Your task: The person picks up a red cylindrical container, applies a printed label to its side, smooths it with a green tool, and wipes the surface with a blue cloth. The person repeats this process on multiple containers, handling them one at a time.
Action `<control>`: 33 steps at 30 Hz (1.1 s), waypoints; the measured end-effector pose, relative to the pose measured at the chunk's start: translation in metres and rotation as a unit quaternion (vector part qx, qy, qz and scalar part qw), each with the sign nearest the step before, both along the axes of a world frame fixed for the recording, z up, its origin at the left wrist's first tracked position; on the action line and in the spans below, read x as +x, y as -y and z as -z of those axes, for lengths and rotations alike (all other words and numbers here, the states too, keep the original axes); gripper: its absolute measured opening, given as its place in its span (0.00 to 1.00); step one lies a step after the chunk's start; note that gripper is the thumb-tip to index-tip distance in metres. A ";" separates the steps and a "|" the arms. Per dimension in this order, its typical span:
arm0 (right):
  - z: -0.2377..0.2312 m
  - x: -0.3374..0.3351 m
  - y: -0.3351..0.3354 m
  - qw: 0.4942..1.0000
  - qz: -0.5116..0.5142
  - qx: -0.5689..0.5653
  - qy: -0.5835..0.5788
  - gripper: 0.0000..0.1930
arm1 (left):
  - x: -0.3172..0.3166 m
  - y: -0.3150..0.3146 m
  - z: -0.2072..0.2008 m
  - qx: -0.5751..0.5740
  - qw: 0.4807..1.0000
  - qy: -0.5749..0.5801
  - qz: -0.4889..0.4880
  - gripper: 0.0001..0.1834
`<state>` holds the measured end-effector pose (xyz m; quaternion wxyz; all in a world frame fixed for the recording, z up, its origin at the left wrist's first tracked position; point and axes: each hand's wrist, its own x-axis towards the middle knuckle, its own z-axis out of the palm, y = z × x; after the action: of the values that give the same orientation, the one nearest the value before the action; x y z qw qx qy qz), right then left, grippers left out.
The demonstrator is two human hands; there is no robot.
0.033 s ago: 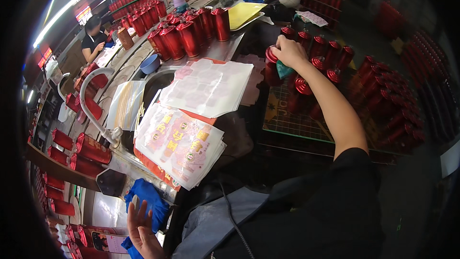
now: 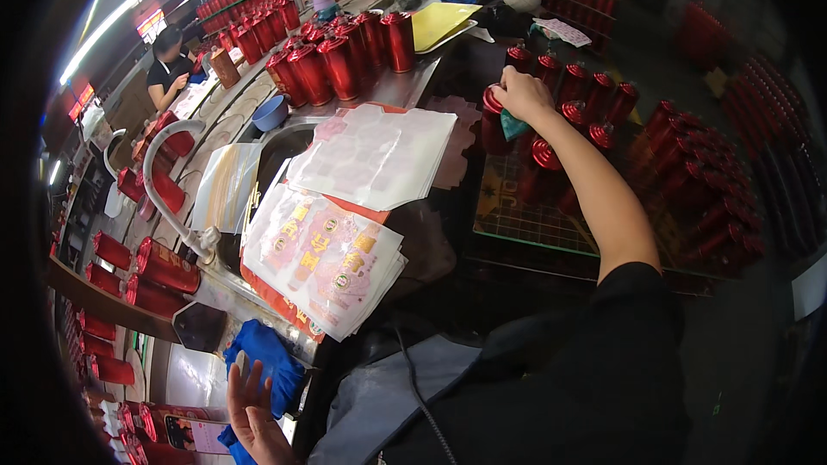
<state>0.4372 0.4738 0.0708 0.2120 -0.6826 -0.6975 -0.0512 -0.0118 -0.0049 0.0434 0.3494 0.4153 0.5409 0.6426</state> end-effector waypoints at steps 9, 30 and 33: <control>0.065 0.022 -0.052 0.983 0.070 -0.165 0.046 0.32 | -0.004 0.007 -0.005 -0.001 0.997 -0.011 -0.081 0.24; -0.140 -0.492 -0.052 0.850 -0.487 0.147 -0.138 0.20 | -0.027 0.039 0.011 0.024 0.900 -0.122 -0.417 0.15; -0.134 -0.518 -0.176 0.875 -0.456 0.108 -0.122 0.20 | -0.030 0.044 0.018 -0.011 0.876 -0.169 -0.451 0.14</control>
<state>-0.0809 0.6497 0.2043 0.3680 -0.2627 -0.8899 0.0596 -0.0419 -0.0489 0.0258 -0.0704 0.2252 0.7273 0.6445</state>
